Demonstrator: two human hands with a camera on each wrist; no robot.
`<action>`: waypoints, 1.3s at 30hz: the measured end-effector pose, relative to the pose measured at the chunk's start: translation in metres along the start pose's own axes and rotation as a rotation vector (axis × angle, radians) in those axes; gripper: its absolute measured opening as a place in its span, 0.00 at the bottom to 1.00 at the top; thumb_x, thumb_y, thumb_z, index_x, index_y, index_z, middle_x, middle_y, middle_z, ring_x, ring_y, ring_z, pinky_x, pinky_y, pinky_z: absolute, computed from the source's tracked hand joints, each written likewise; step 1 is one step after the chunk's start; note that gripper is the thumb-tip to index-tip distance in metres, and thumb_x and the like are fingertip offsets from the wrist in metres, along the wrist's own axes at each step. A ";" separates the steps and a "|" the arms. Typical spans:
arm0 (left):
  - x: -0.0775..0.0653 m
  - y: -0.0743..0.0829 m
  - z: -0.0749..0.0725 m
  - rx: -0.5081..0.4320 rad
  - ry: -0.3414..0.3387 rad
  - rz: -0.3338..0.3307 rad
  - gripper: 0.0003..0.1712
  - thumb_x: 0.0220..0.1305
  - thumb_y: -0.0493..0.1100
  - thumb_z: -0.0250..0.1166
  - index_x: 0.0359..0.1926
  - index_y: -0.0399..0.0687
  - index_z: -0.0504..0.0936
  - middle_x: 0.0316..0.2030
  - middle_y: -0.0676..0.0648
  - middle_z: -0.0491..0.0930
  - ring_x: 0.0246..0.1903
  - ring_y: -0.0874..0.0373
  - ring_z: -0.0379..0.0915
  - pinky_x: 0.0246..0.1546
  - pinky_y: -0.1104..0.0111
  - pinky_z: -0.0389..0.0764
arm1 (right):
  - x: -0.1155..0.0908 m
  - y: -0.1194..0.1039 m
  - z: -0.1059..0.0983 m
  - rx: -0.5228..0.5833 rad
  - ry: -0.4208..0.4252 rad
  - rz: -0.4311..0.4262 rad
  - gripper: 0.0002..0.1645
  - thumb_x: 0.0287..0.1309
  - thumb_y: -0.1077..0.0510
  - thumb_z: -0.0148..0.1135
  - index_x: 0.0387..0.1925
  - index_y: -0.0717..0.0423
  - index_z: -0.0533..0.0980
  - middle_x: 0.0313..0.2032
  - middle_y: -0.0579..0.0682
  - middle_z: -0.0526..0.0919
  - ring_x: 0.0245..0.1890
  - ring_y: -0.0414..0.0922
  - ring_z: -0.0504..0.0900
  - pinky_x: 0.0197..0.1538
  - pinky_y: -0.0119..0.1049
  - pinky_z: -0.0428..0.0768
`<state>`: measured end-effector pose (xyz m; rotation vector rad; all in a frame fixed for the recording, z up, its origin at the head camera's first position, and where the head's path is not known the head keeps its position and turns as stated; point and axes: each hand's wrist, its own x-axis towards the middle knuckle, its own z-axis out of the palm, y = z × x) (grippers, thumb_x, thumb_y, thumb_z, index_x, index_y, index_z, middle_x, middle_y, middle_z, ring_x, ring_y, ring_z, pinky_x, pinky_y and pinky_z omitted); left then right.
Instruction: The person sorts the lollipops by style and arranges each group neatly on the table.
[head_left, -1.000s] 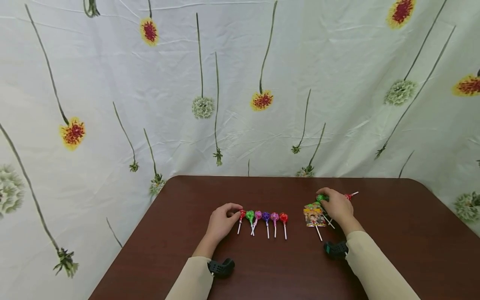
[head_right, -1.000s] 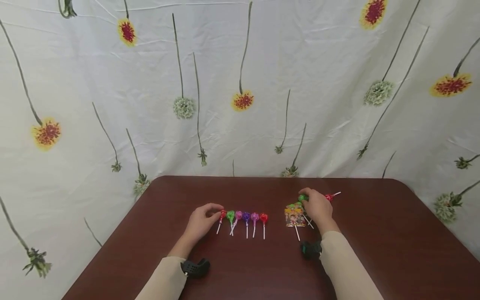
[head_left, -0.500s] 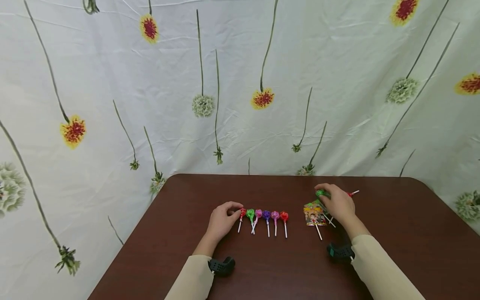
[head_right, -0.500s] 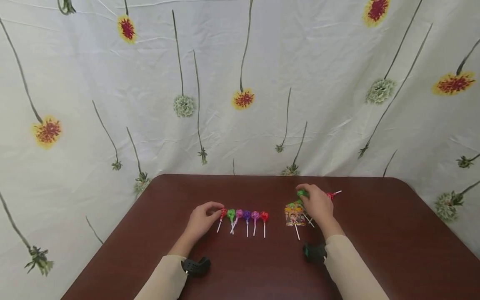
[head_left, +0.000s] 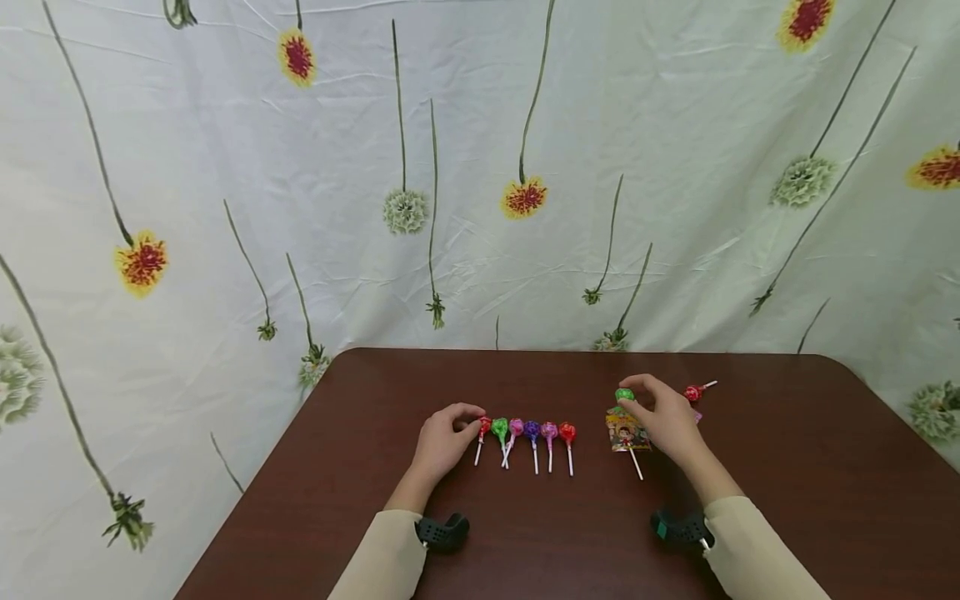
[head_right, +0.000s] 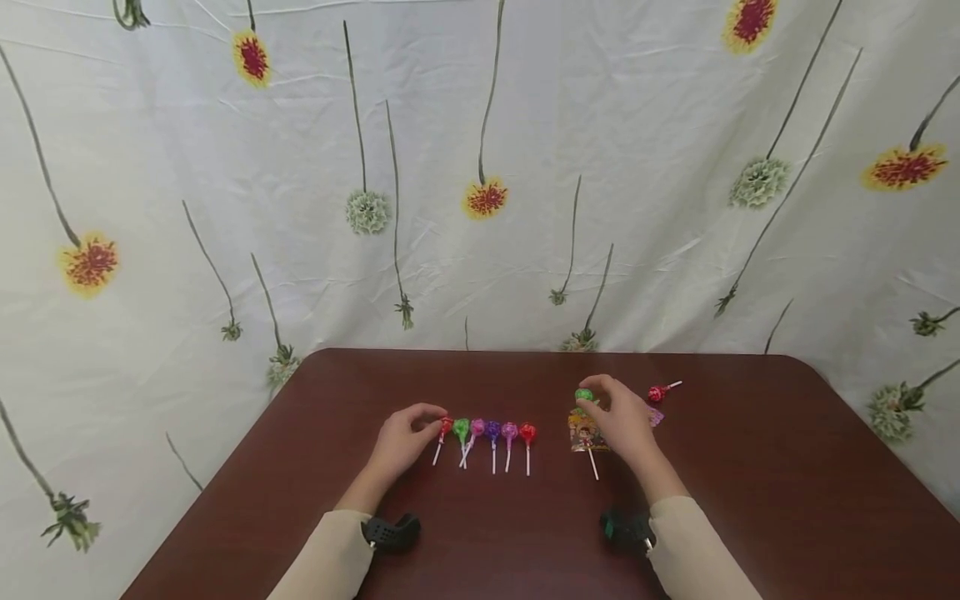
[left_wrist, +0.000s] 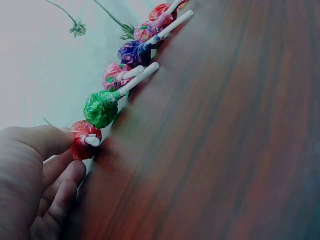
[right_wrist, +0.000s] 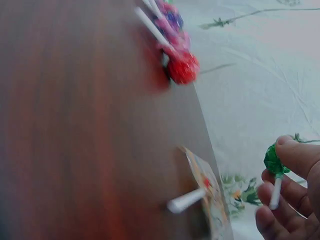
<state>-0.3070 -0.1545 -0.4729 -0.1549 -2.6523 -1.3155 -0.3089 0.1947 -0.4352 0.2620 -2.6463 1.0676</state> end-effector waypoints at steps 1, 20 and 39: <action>0.000 0.000 0.000 -0.002 -0.001 -0.001 0.09 0.66 0.45 0.67 0.46 0.57 0.87 0.41 0.51 0.86 0.32 0.59 0.72 0.32 0.67 0.73 | -0.002 0.000 0.002 0.028 -0.002 -0.004 0.17 0.65 0.56 0.65 0.53 0.55 0.77 0.50 0.59 0.84 0.41 0.52 0.84 0.36 0.38 0.77; 0.004 -0.006 0.003 0.017 0.012 0.017 0.09 0.66 0.44 0.67 0.46 0.59 0.87 0.40 0.52 0.85 0.32 0.58 0.72 0.32 0.68 0.73 | -0.014 -0.007 0.028 0.242 -0.109 0.028 0.19 0.65 0.63 0.61 0.57 0.57 0.79 0.44 0.59 0.82 0.26 0.42 0.83 0.30 0.34 0.80; 0.002 -0.003 0.002 0.022 0.004 -0.004 0.09 0.66 0.45 0.67 0.46 0.59 0.87 0.42 0.52 0.86 0.33 0.58 0.72 0.33 0.67 0.73 | -0.019 -0.013 0.044 0.116 -0.104 -0.080 0.16 0.62 0.62 0.66 0.52 0.55 0.82 0.44 0.54 0.84 0.39 0.47 0.84 0.35 0.34 0.79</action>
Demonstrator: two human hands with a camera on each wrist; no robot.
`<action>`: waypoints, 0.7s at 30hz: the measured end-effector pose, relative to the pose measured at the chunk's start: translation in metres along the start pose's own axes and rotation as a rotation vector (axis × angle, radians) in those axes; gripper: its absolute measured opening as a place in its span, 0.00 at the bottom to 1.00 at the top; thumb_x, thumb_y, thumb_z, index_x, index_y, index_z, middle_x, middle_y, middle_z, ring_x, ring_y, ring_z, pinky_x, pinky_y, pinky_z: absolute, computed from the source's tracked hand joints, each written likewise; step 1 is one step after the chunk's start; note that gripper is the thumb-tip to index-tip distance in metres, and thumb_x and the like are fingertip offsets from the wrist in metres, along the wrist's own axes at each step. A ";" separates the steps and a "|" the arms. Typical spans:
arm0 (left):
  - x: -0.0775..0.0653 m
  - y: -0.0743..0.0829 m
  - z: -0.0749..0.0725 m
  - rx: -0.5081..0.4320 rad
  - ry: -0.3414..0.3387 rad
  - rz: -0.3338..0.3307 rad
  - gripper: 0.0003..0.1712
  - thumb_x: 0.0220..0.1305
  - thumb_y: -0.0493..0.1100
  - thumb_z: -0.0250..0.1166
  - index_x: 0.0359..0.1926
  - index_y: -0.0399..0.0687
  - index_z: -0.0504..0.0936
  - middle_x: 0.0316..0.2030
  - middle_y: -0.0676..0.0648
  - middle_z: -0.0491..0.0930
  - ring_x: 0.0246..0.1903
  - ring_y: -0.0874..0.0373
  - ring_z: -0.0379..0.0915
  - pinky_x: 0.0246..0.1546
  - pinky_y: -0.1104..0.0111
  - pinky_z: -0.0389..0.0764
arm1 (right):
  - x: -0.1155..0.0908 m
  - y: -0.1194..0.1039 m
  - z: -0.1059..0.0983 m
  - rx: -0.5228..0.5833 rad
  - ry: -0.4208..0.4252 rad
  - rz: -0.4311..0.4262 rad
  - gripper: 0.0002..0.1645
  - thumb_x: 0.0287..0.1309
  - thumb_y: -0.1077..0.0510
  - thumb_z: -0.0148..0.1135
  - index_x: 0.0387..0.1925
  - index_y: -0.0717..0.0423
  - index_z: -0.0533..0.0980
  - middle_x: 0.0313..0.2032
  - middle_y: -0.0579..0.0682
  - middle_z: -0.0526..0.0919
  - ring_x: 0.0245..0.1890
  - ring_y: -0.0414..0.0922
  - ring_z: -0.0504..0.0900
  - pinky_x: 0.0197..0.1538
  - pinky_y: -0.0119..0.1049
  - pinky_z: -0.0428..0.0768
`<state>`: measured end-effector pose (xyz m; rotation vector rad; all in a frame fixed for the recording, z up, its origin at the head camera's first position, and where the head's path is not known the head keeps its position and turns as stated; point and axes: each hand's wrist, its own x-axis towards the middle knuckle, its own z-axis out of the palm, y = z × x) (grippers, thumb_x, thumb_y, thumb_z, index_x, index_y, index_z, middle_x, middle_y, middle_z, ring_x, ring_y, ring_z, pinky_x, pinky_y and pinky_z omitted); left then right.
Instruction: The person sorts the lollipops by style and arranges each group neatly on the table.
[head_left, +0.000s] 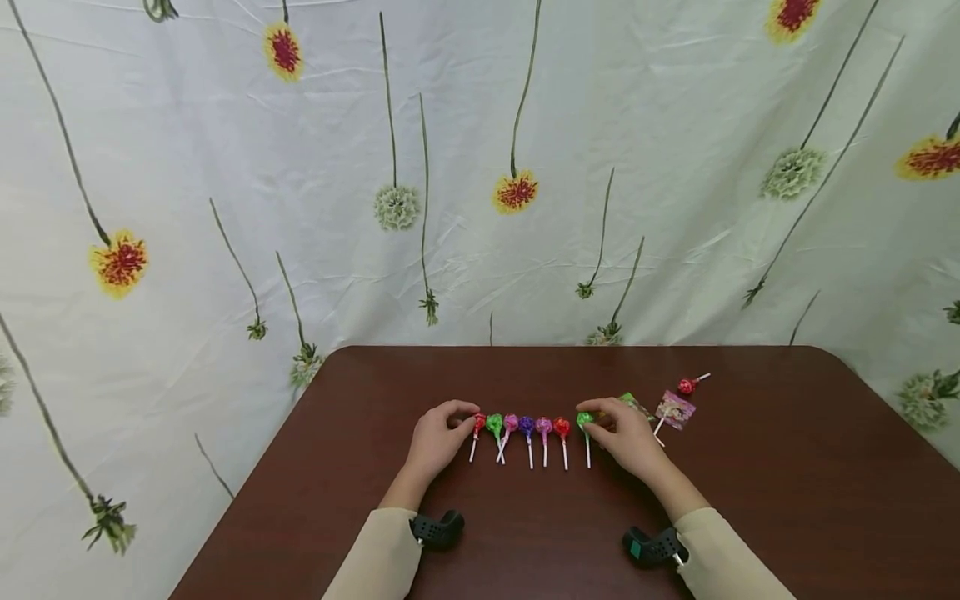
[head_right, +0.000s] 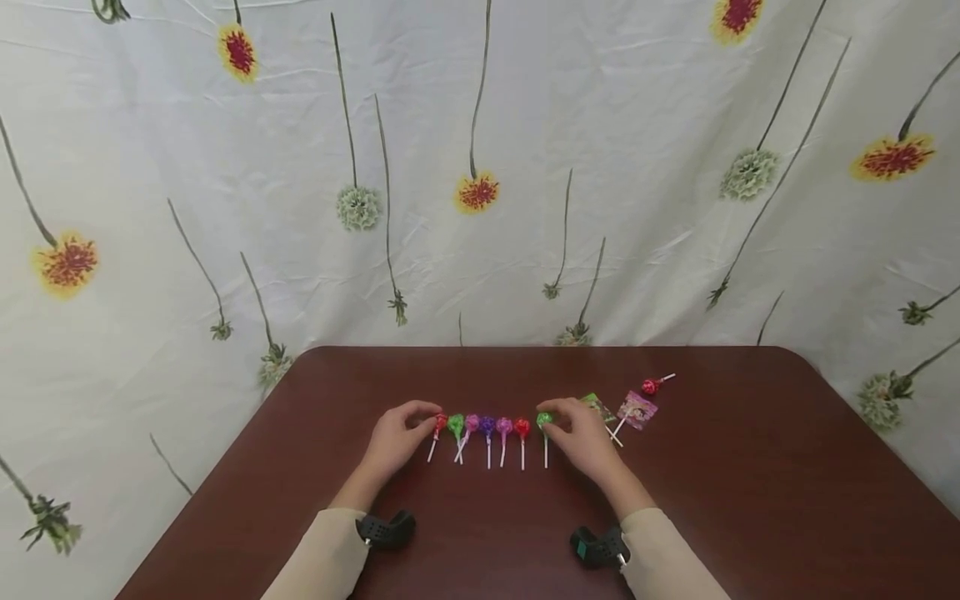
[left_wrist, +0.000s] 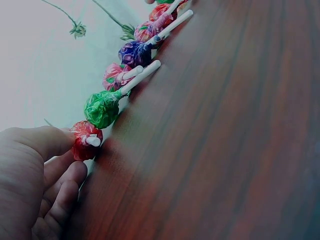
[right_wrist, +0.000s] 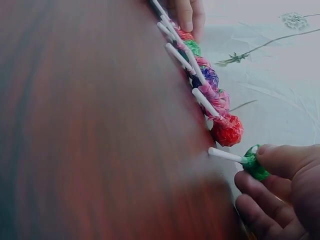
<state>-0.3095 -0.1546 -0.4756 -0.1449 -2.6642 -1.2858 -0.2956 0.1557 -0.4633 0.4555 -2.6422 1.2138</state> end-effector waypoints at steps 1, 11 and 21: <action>0.000 0.000 0.000 0.001 0.002 0.002 0.09 0.66 0.45 0.67 0.46 0.59 0.87 0.42 0.52 0.86 0.33 0.58 0.72 0.33 0.67 0.73 | 0.000 0.000 0.000 -0.017 0.004 -0.007 0.15 0.62 0.62 0.66 0.51 0.54 0.82 0.43 0.53 0.85 0.39 0.48 0.84 0.36 0.36 0.79; 0.000 0.001 0.000 0.003 0.007 0.005 0.09 0.66 0.45 0.68 0.46 0.58 0.87 0.42 0.52 0.86 0.34 0.58 0.73 0.34 0.67 0.73 | 0.001 0.004 0.005 -0.104 0.001 -0.052 0.14 0.61 0.57 0.68 0.49 0.51 0.84 0.44 0.50 0.88 0.41 0.47 0.84 0.44 0.43 0.80; -0.001 0.002 0.000 -0.003 -0.002 -0.004 0.09 0.66 0.45 0.67 0.47 0.57 0.87 0.41 0.51 0.86 0.32 0.58 0.72 0.32 0.67 0.73 | -0.001 0.005 0.006 -0.123 0.034 -0.053 0.14 0.62 0.57 0.67 0.50 0.51 0.84 0.47 0.52 0.88 0.47 0.52 0.85 0.50 0.51 0.81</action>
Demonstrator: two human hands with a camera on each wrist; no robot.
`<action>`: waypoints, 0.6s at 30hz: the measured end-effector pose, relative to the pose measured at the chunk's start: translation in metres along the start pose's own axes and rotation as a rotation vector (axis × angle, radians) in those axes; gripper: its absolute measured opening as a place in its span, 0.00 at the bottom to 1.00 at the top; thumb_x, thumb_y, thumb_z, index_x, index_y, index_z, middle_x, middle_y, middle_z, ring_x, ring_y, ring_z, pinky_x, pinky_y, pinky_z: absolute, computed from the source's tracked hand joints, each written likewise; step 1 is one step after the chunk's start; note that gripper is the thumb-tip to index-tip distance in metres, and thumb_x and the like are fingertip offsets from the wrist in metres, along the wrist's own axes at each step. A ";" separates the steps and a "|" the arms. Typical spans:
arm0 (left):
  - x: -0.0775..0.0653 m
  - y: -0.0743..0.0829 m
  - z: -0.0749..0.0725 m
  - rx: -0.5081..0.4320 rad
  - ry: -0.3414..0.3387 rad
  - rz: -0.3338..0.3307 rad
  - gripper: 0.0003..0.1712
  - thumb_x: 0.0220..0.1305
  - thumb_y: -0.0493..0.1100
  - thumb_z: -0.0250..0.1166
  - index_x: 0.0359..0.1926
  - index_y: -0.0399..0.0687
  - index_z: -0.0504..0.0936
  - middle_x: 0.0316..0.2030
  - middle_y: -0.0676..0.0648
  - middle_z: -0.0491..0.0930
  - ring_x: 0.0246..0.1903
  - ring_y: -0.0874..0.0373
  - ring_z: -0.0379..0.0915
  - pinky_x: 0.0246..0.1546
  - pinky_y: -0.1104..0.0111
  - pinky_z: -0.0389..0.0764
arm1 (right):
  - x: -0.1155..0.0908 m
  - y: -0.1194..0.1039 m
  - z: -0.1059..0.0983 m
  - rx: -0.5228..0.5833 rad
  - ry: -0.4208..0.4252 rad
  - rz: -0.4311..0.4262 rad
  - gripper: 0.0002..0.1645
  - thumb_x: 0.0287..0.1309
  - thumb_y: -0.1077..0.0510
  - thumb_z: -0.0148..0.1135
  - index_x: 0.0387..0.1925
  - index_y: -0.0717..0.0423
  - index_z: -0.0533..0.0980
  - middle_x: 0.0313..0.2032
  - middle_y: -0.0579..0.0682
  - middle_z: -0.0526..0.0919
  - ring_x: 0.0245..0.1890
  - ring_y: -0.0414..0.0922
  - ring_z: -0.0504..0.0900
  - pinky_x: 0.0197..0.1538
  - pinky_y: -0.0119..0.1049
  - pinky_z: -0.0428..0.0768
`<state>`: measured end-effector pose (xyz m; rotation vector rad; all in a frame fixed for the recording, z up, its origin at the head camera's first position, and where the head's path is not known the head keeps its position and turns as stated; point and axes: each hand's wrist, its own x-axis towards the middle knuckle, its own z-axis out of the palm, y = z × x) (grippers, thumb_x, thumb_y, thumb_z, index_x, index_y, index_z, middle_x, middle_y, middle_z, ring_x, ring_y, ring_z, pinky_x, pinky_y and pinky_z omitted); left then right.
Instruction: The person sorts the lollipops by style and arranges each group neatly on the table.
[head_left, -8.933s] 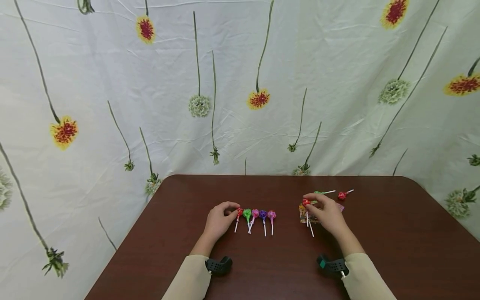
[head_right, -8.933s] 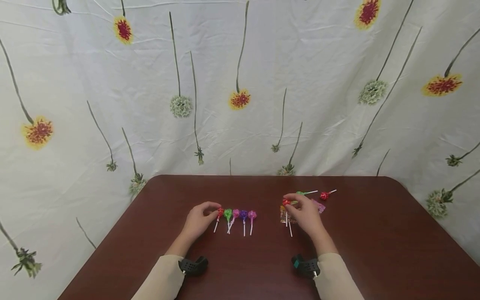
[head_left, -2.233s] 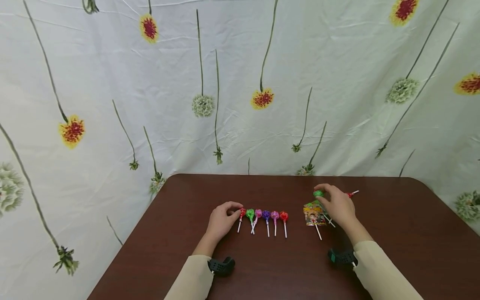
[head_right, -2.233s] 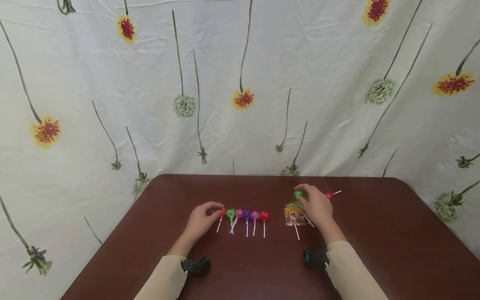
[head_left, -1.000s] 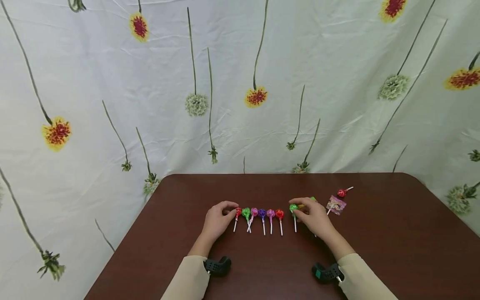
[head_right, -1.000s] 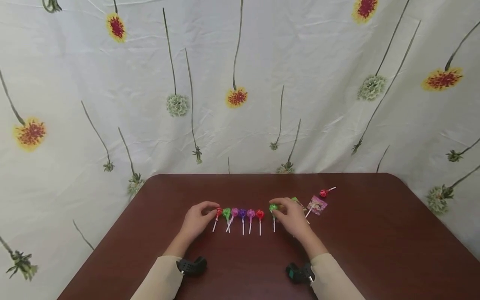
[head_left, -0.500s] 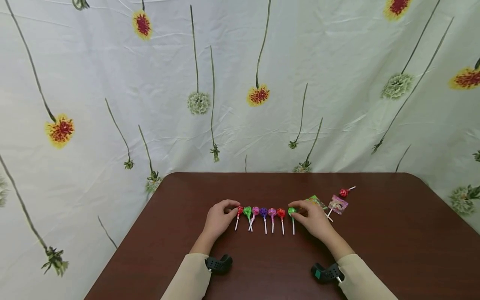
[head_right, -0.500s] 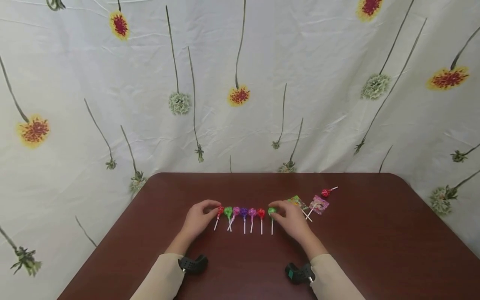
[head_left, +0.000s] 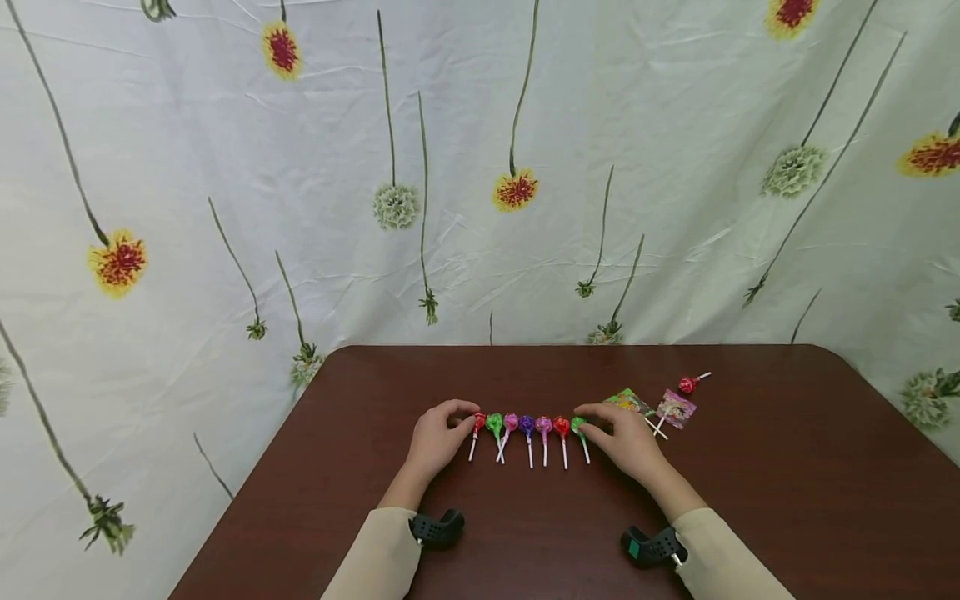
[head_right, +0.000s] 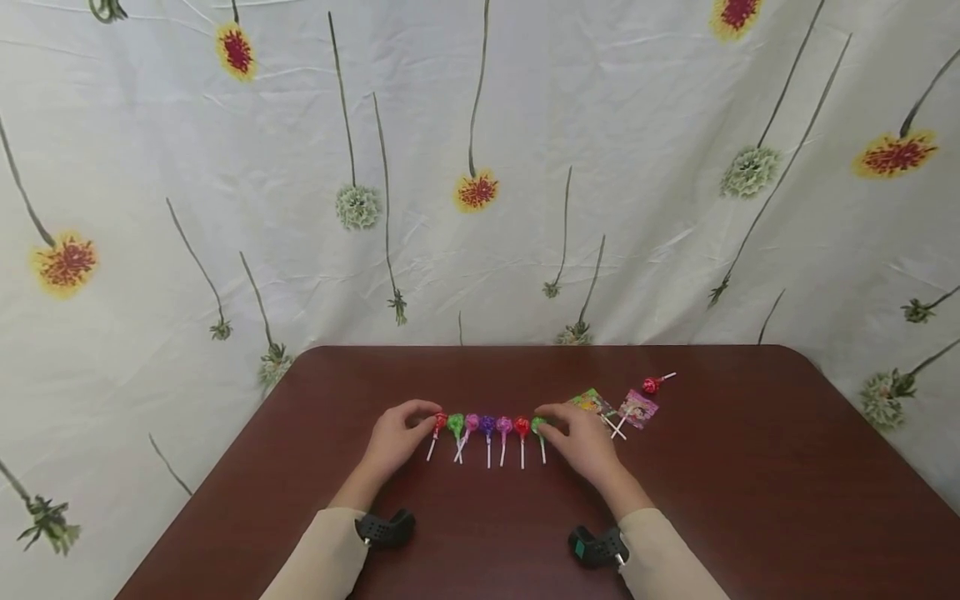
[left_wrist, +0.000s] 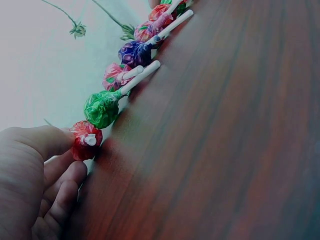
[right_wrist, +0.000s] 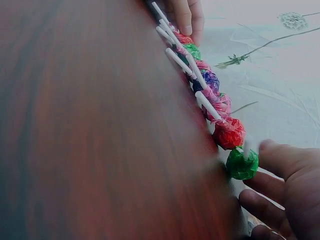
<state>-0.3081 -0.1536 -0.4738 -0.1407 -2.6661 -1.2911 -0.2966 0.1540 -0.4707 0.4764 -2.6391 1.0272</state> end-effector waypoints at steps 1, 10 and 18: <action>0.000 0.000 0.000 -0.002 -0.001 -0.001 0.09 0.66 0.45 0.67 0.47 0.57 0.87 0.41 0.52 0.86 0.32 0.58 0.72 0.32 0.67 0.73 | 0.000 0.000 0.000 -0.008 0.010 -0.002 0.14 0.62 0.57 0.67 0.50 0.51 0.84 0.48 0.53 0.88 0.48 0.53 0.85 0.50 0.52 0.81; 0.001 -0.003 0.002 0.000 -0.002 0.004 0.09 0.66 0.45 0.67 0.46 0.59 0.87 0.42 0.52 0.86 0.34 0.58 0.73 0.33 0.67 0.74 | -0.001 -0.001 -0.005 -0.046 0.049 0.086 0.14 0.64 0.57 0.63 0.50 0.50 0.84 0.49 0.54 0.87 0.49 0.54 0.84 0.50 0.53 0.80; 0.002 -0.004 0.002 -0.005 -0.001 0.003 0.09 0.66 0.44 0.67 0.47 0.58 0.87 0.41 0.51 0.85 0.33 0.58 0.72 0.33 0.67 0.73 | -0.001 0.003 -0.014 -0.096 0.073 0.161 0.14 0.66 0.55 0.61 0.50 0.47 0.83 0.49 0.53 0.88 0.44 0.53 0.87 0.37 0.44 0.78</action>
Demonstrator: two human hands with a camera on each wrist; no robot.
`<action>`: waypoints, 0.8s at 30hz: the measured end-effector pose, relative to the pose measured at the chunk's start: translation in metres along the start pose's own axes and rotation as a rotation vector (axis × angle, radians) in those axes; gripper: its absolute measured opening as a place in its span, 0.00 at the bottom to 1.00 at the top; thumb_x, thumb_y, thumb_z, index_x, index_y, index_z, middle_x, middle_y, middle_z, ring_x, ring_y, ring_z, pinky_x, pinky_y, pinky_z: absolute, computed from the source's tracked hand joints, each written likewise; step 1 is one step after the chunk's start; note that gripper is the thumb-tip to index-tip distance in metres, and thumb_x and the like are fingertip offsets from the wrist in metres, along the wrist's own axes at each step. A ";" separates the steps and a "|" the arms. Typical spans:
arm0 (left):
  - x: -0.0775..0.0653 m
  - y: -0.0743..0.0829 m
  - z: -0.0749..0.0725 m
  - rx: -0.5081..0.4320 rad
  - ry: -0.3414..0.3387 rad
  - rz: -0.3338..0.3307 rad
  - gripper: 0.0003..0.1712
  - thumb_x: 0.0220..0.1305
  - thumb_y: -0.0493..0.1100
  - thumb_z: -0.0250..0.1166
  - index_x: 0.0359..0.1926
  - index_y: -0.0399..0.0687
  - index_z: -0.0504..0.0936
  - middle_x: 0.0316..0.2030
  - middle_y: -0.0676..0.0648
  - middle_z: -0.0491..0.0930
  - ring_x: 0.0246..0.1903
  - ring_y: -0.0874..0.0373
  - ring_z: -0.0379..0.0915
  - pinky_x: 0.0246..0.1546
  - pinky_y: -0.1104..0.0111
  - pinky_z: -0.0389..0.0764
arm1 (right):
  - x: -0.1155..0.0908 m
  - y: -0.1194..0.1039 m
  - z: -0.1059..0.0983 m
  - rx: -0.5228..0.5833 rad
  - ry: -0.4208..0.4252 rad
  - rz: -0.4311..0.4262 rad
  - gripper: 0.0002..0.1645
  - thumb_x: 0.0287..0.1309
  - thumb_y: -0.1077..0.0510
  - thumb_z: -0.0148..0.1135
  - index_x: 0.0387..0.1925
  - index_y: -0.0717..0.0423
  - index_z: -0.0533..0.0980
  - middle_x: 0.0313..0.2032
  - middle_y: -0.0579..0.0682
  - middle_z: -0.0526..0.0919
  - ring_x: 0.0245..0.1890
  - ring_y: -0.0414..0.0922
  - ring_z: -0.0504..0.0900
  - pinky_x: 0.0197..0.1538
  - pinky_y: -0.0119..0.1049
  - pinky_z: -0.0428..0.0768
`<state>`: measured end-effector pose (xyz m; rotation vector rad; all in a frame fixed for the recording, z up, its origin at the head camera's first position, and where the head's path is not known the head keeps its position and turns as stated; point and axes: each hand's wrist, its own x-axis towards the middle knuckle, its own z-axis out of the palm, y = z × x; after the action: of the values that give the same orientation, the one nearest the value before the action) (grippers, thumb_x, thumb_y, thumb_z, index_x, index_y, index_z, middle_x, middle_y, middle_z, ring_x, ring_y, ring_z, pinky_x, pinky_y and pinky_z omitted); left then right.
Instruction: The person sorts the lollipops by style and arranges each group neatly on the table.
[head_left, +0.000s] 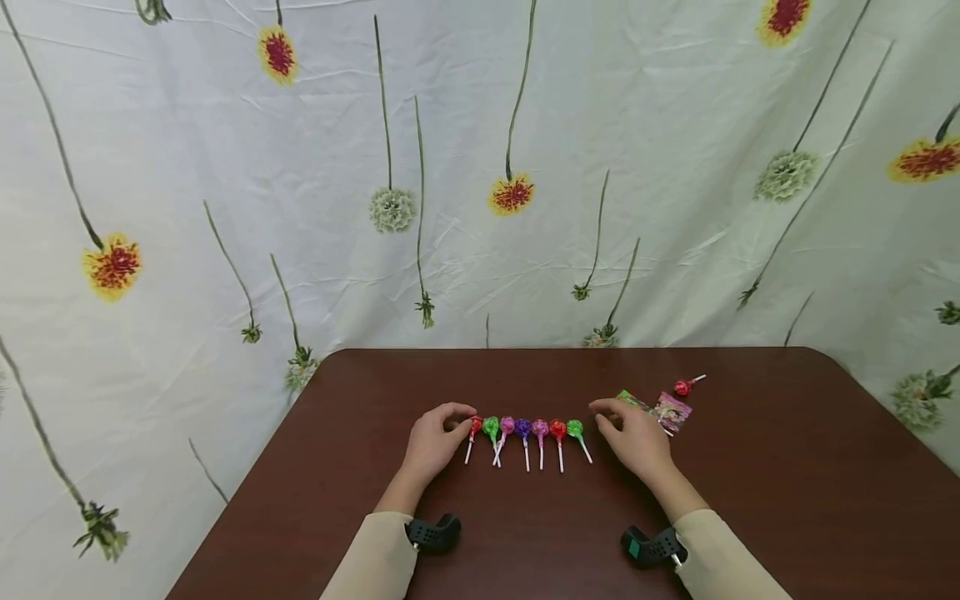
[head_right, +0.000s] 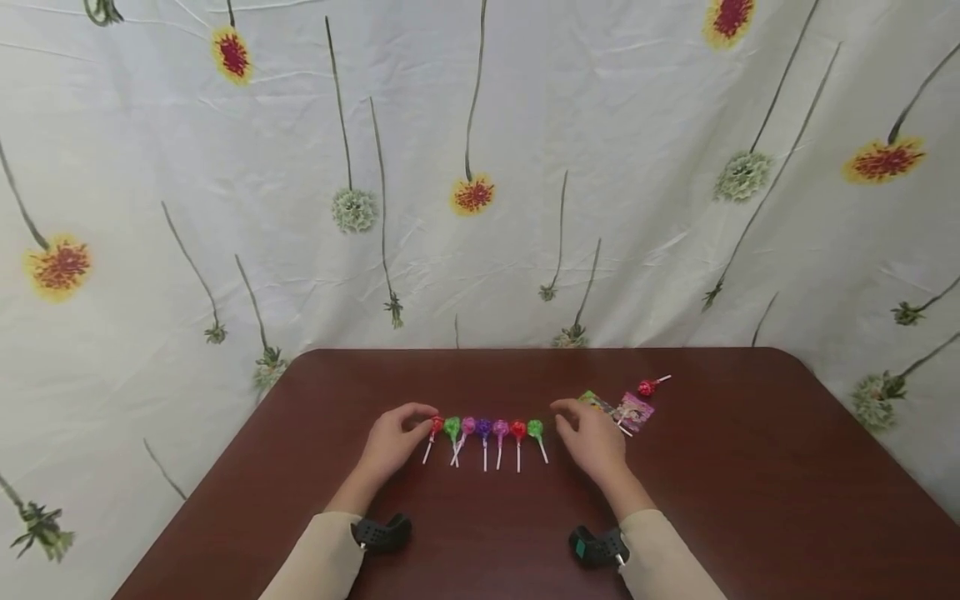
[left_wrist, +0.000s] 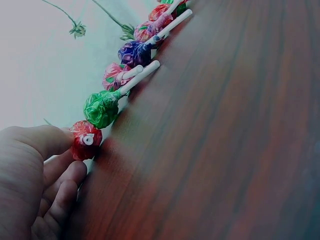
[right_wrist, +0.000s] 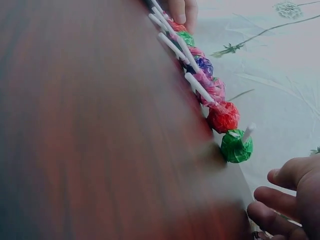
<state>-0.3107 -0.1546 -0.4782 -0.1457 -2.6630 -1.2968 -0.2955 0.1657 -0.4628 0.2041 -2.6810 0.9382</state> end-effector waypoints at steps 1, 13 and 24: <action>0.000 0.000 0.000 0.001 0.001 -0.001 0.09 0.66 0.44 0.67 0.47 0.58 0.87 0.41 0.51 0.85 0.33 0.58 0.72 0.33 0.67 0.73 | 0.000 0.000 -0.001 -0.004 0.004 0.006 0.13 0.66 0.55 0.61 0.50 0.47 0.84 0.49 0.53 0.88 0.43 0.53 0.86 0.36 0.43 0.78; -0.002 0.002 -0.001 0.013 0.006 0.001 0.09 0.66 0.44 0.67 0.47 0.57 0.87 0.42 0.51 0.86 0.34 0.59 0.73 0.32 0.68 0.73 | 0.008 0.007 -0.010 0.146 0.125 -0.006 0.12 0.65 0.60 0.62 0.49 0.52 0.83 0.43 0.55 0.85 0.26 0.41 0.80 0.26 0.32 0.75; -0.001 0.002 -0.001 0.008 -0.001 -0.002 0.10 0.67 0.44 0.67 0.47 0.57 0.87 0.41 0.51 0.85 0.33 0.59 0.72 0.31 0.67 0.72 | 0.013 0.014 -0.026 0.138 0.156 0.029 0.17 0.65 0.61 0.61 0.55 0.54 0.80 0.47 0.58 0.82 0.43 0.53 0.83 0.38 0.38 0.75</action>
<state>-0.3098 -0.1536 -0.4761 -0.1423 -2.6699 -1.2868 -0.3052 0.1929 -0.4476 0.1159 -2.4860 1.1019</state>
